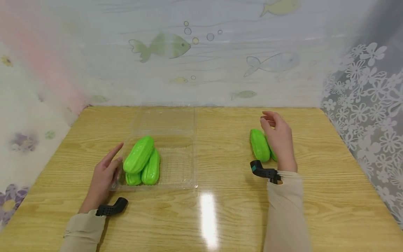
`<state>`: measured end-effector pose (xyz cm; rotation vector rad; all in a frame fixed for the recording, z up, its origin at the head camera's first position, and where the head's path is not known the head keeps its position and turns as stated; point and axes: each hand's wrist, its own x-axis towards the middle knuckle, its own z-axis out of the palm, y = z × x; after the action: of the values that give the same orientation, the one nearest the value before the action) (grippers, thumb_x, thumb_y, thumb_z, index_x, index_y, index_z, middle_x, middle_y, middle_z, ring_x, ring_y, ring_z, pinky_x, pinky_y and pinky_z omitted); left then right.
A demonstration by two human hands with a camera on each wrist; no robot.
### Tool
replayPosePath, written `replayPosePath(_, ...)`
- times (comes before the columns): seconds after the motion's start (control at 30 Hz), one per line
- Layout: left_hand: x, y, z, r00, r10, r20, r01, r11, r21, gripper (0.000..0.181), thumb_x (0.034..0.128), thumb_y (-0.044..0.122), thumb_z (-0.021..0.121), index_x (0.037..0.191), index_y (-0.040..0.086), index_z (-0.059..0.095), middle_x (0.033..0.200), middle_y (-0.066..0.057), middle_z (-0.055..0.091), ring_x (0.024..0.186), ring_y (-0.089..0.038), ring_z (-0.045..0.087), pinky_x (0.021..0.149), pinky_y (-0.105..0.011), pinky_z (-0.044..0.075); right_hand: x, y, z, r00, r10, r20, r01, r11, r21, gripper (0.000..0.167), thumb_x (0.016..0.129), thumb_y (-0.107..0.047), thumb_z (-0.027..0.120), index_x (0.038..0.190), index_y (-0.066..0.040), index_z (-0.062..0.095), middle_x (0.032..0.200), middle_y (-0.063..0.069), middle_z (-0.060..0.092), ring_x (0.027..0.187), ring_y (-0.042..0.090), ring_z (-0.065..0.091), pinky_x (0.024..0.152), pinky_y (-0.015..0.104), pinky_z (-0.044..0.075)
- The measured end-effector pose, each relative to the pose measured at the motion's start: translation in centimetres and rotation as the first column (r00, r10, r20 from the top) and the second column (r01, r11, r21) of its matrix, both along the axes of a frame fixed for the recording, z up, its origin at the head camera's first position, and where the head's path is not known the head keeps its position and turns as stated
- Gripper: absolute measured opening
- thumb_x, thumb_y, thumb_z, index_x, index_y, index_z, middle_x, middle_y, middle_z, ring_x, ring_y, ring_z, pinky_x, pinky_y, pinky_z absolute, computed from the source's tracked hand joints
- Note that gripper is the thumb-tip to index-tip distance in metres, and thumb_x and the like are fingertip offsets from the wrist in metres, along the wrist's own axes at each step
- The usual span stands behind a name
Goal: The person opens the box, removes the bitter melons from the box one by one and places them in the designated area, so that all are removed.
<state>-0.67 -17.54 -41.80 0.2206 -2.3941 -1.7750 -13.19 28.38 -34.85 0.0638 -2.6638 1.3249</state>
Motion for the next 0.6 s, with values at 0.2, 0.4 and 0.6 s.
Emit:
replayPosePath(0.2, 0.1, -0.1, 0.0, 1.000, -0.003, 0.008, 0.003, 1.000, -0.001, 0.043, 0.0936, 0.030, 0.046, 0.136, 0.029, 0.039, 0.050, 0.001, 0.040, 0.041, -0.012, 0.036, 0.038, -0.032, 0.033, 0.3, -2.5, 0.5, 0.987, 0.158, -0.019, -0.159, 0.986, -0.044, 0.041, 0.092, -0.038, 0.045, 0.127, -0.017, 0.047, 0.114, 0.005, 0.057, 0.097, 0.015, 0.056, 0.078, 0.025, 0.044)
replayPosePath(0.4, 0.0, 0.0, 0.2, 1.000, -0.004, 0.015, 0.004, 1.000, 0.003, 0.043, 0.0937, 0.030, 0.046, 0.136, 0.029, 0.038, 0.050, 0.001, 0.040, 0.041, -0.012, 0.036, 0.038, -0.032, 0.032, 0.6, -5.1, 0.9, 0.964, 0.267, -0.011, -0.266, 0.958, -0.103, 0.038, 0.092, -0.036, 0.047, 0.126, -0.020, 0.048, 0.112, 0.001, 0.057, 0.095, 0.013, 0.056, 0.082, 0.033, 0.044)
replayPosePath(0.6, 0.3, 0.5, 1.5, 1.000, -0.010, 0.028, 0.009, 1.000, 0.026, 0.043, 0.0945, 0.023, 0.046, 0.137, 0.024, 0.038, 0.050, 0.002, 0.040, 0.040, -0.010, 0.035, 0.038, -0.032, 0.032, 1.1, -7.7, 0.9, 0.925, 0.380, -0.028, -0.380, 0.915, -0.138, 0.036, 0.093, -0.031, 0.047, 0.126, -0.019, 0.047, 0.113, 0.001, 0.056, 0.096, 0.014, 0.056, 0.082, 0.034, 0.045)
